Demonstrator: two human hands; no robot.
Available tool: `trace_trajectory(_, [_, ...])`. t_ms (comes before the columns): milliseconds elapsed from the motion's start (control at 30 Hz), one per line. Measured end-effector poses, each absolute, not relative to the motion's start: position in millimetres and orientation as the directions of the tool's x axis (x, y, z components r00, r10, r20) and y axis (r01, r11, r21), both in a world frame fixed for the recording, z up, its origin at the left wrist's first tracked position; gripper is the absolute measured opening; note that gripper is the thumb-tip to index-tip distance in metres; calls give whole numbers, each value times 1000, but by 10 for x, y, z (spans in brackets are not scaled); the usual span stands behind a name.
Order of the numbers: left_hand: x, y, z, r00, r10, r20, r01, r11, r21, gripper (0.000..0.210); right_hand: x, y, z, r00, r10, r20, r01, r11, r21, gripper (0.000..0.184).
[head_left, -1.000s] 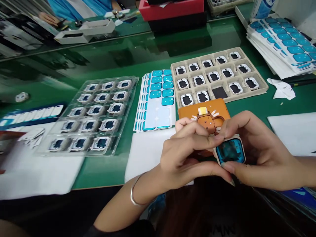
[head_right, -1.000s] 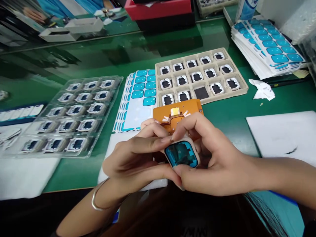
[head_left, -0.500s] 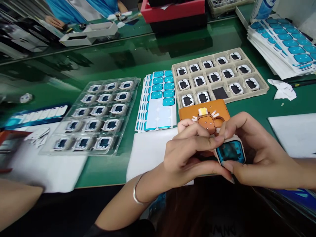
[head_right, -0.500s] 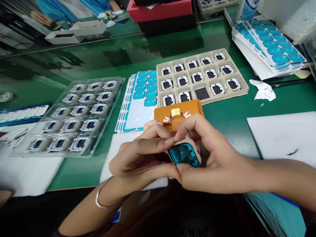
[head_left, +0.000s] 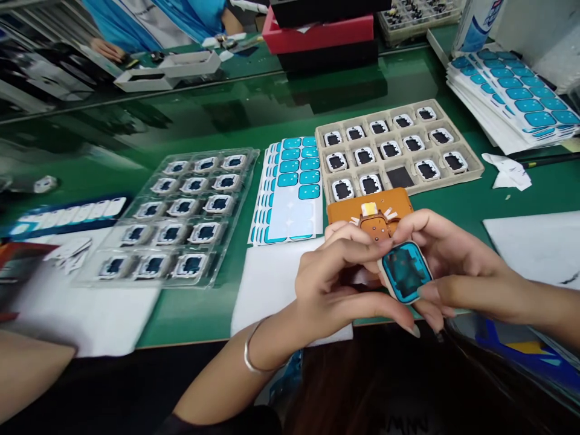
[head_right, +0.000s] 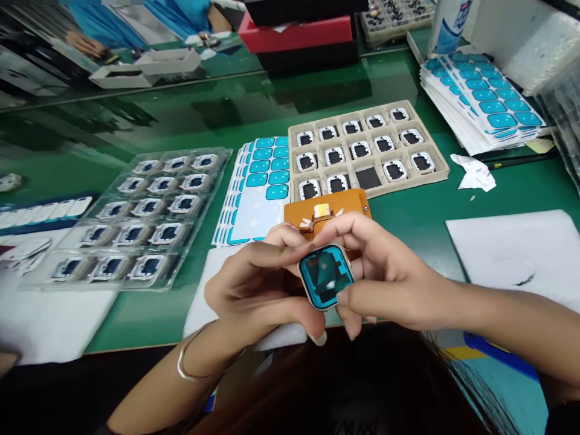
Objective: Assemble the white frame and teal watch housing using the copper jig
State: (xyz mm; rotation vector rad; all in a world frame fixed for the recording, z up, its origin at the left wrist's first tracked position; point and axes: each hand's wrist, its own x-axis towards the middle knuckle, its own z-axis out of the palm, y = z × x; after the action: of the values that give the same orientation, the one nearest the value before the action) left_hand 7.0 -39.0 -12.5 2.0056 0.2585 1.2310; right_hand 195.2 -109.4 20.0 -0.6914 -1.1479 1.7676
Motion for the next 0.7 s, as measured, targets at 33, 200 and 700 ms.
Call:
trace_trajectory(33, [72,-393,-128,500,543,675,-224,-672,706,64,1958,-1088,199,-446,895,11,-402,-189,-896,43])
trace_trajectory(200, [98,-403,-110,464,562,684,-311,-620,721,55,1952,-1064,176,-418,908,10,-510,-226,-830,40])
trace_trajectory(700, [16,-368,-60,394,406,825,-171,-849,500,64,1937,-1121,163,-378,918,116,-470,-83,-879,38])
